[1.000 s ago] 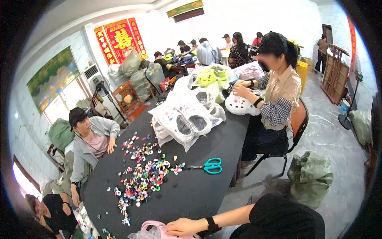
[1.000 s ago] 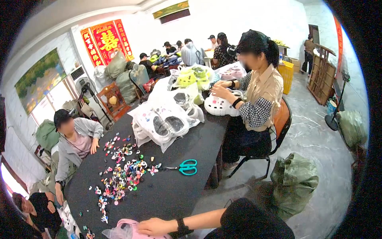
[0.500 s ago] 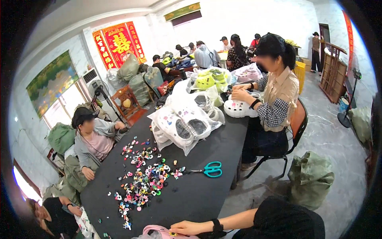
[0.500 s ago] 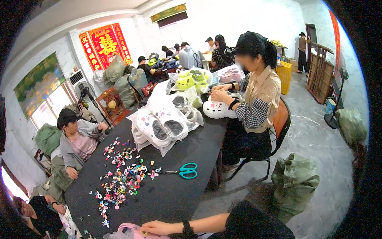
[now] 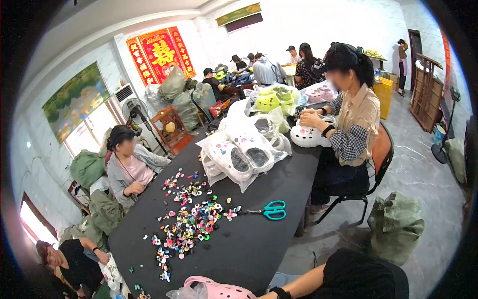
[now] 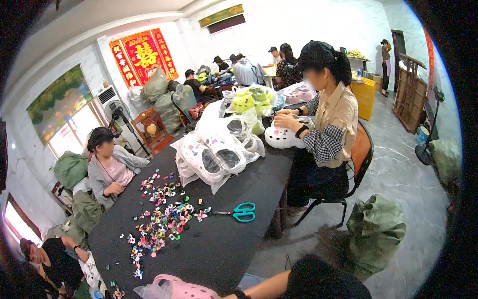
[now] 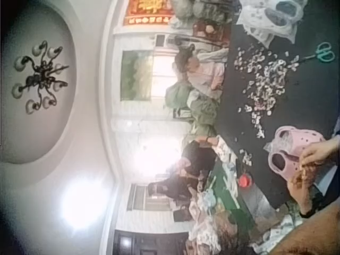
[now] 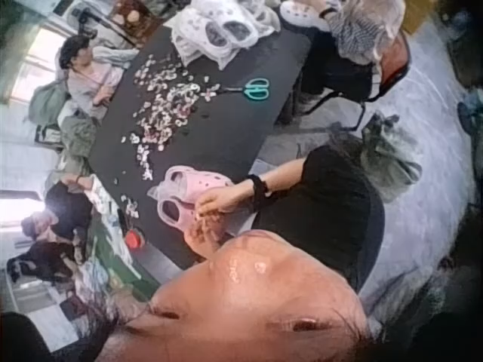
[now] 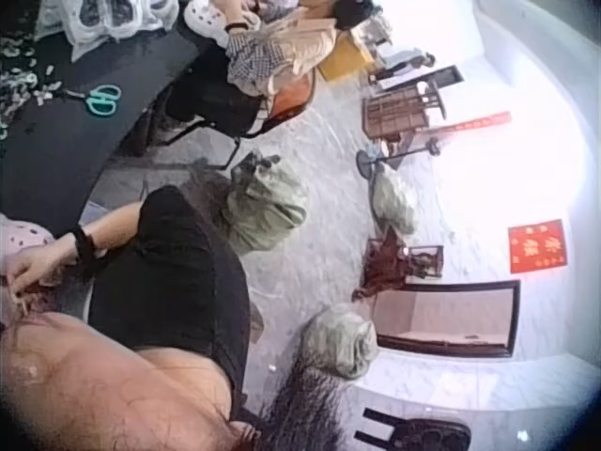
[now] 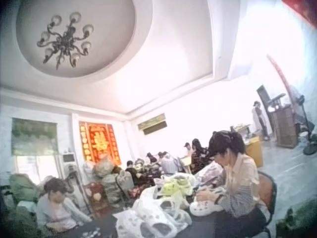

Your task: Manually attaching decorative charms to the holes of clogs.

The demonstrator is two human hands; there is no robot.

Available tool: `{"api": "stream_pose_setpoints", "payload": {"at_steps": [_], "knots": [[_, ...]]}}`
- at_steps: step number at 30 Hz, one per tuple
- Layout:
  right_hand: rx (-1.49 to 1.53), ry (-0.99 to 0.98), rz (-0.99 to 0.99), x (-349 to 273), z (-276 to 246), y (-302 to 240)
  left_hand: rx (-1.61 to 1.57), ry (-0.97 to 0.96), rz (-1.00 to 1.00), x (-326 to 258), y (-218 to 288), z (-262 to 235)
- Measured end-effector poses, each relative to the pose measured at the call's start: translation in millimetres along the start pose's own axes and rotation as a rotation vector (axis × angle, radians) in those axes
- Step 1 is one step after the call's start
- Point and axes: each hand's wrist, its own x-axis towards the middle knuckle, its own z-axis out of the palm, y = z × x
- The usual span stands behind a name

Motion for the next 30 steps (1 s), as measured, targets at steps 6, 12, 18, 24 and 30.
{"api": "stream_pose_setpoints", "payload": {"at_steps": [6,12,18,24,30], "knots": [[0.142,-0.103,-0.107,-0.3,8.1,22.2,0.286,-0.315,0.133,0.7,-32.4,-23.5],[-0.038,0.038,0.06,-4.1,-1.6,17.1,0.459,-0.24,0.268,2.3,-5.9,1.5],[-0.018,-0.05,-0.195,-14.2,5.1,-6.7,0.559,-0.092,0.48,4.6,23.9,23.3],[0.023,0.036,-0.123,-20.8,5.2,-26.2,0.796,-0.16,0.769,11.0,11.0,14.7],[-0.283,0.064,-0.295,-19.7,6.9,-13.2,0.596,-0.099,0.373,0.3,2.6,5.5]]}}
